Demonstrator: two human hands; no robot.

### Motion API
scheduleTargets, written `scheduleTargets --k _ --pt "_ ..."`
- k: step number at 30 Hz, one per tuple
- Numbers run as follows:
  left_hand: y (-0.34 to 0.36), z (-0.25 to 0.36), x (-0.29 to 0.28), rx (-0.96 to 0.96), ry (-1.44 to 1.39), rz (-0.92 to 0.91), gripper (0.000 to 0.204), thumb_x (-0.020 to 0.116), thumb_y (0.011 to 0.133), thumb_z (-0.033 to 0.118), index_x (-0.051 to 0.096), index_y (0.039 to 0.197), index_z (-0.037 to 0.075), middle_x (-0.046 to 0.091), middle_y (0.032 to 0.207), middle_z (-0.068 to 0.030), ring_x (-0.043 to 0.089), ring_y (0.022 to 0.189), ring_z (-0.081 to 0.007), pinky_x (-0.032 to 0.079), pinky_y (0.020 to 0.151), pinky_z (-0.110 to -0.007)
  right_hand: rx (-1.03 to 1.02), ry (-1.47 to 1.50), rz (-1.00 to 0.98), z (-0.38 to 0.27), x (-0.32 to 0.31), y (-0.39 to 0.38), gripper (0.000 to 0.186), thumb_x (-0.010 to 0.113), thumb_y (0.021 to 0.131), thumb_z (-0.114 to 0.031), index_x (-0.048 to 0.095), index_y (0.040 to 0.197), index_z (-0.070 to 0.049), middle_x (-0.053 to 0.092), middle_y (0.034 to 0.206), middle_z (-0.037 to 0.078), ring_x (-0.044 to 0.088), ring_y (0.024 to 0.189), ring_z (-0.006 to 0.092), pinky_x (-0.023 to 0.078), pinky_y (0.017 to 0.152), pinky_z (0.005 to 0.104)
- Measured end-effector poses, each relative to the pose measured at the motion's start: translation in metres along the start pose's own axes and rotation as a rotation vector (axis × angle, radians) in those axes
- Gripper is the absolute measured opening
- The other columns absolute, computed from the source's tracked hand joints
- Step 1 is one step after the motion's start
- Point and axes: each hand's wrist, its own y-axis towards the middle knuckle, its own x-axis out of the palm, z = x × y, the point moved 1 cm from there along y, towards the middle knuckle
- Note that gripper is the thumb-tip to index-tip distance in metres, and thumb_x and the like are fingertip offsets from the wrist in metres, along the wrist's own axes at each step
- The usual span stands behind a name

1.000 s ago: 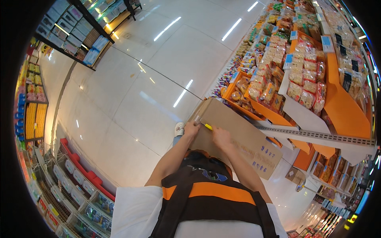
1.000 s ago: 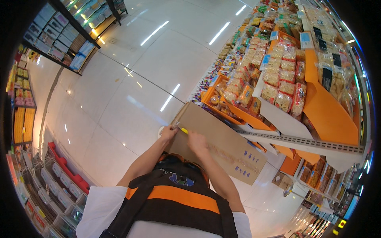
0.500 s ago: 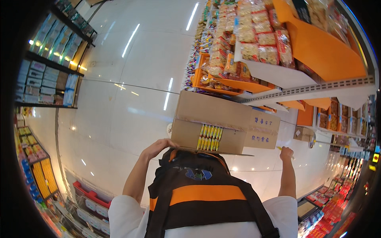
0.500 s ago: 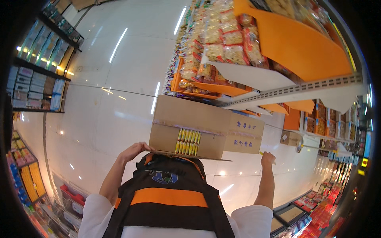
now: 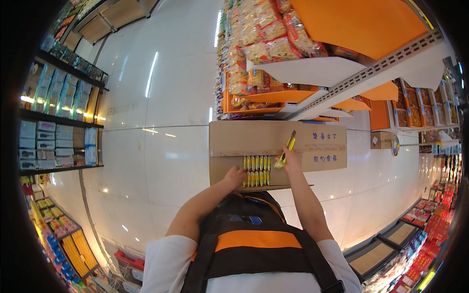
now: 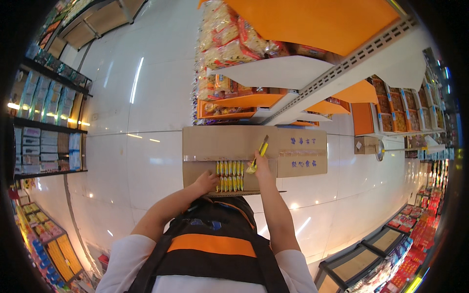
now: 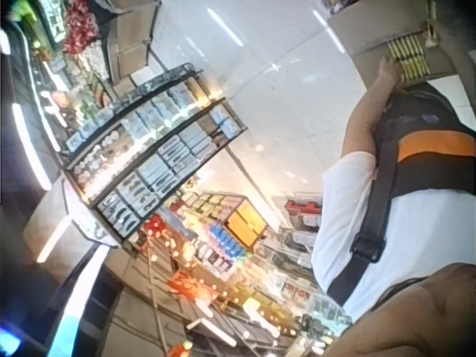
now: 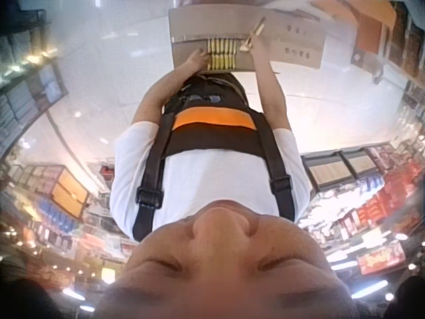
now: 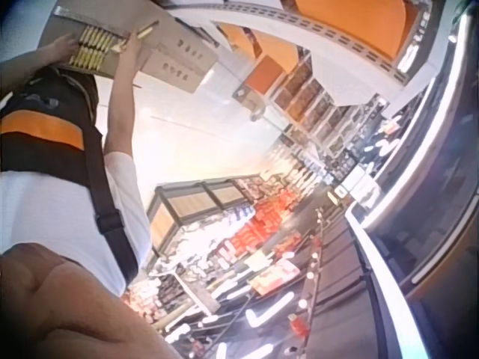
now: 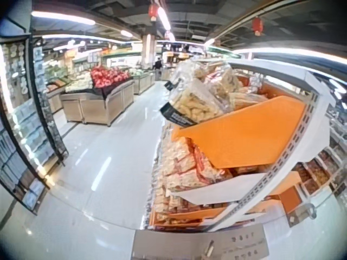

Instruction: The person uses a utility knife to open a cardboard box and then places individual packaged snack items onto a supermarket shelf by hand.

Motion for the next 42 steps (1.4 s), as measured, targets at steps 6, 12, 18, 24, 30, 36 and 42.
scheduleTargets --k 6,12,18,24,30,36,42 --pt "0.012 0.000 0.011 0.091 -0.044 -0.084 0.024 0.054 0.087 0.025 0.064 0.110 0.022 0.054 0.126 0.0032 0.046 0.122 -0.0165 0.031 0.106 -0.043 -0.464 -0.132 -0.075 -0.053 0.047 -0.063 0.032 0.060 0.094 -0.030 0.052 0.114 -0.006 0.054 0.093 0.004 0.055 0.087 0.0168 0.051 0.082 0.0336" --pt "0.021 -0.007 -0.009 0.008 -0.090 -0.186 0.024 0.052 0.088 0.024 0.064 0.109 0.025 0.060 0.111 -0.0015 0.052 0.115 -0.0190 0.033 0.105 -0.041 -1.018 -0.841 -0.100 -0.038 0.038 -0.060 0.032 0.057 0.091 -0.030 0.054 0.109 -0.004 0.052 0.099 0.016 0.055 0.096 0.0373 0.044 0.081 0.0423" --pt "0.010 -0.009 0.006 0.021 0.012 0.252 0.024 0.054 0.085 0.022 0.066 0.105 0.026 0.061 0.107 0.0028 0.052 0.114 -0.0190 0.039 0.099 -0.035 -0.832 -1.503 -0.253 -0.034 0.022 -0.045 0.035 0.064 0.084 -0.030 0.059 0.112 -0.009 0.056 0.115 0.015 0.057 0.103 0.0344 0.048 0.084 0.0451" --pt "0.017 -0.007 -0.012 0.109 -0.069 -0.019 0.020 0.055 0.083 0.021 0.065 0.100 0.023 0.062 0.096 0.0013 0.056 0.103 -0.0179 0.038 0.097 -0.043 -0.998 -1.686 -0.299 0.005 0.021 -0.006 0.032 0.062 0.082 -0.025 0.065 0.109 -0.009 0.058 0.119 0.014 0.054 0.111 0.0337 0.045 0.091 0.0446" --pt "0.019 -0.001 -0.036 0.184 0.043 0.043 0.016 0.053 0.083 0.022 0.068 0.089 0.021 0.063 0.092 0.0025 0.057 0.096 -0.0168 0.041 0.082 -0.036 -1.352 -1.717 -0.110 0.039 0.021 0.036 0.021 0.061 0.078 -0.017 0.070 0.093 -0.006 0.066 0.101 0.010 0.060 0.101 0.0309 0.047 0.086 0.0453" --pt "0.022 0.000 -0.045 0.147 0.061 0.028 0.018 0.056 0.082 0.030 0.069 0.087 0.019 0.064 0.091 0.0032 0.056 0.098 -0.0162 0.038 0.082 -0.036 -1.342 -2.008 -0.119 0.040 0.038 0.048 0.017 0.059 0.077 -0.015 0.071 0.088 -0.010 0.066 0.099 0.006 0.060 0.099 0.0252 0.046 0.083 0.0489" --pt "0.001 -0.008 -0.075 0.185 -0.087 0.197 0.017 0.058 0.079 0.030 0.069 0.079 0.017 0.064 0.086 0.0017 0.056 0.094 -0.0179 0.036 0.083 -0.036 -0.834 -2.173 -0.327 -0.007 0.050 -0.008 0.017 0.065 0.076 -0.017 0.071 0.090 -0.009 0.063 0.103 0.006 0.064 0.092 0.0239 0.051 0.077 0.0462"
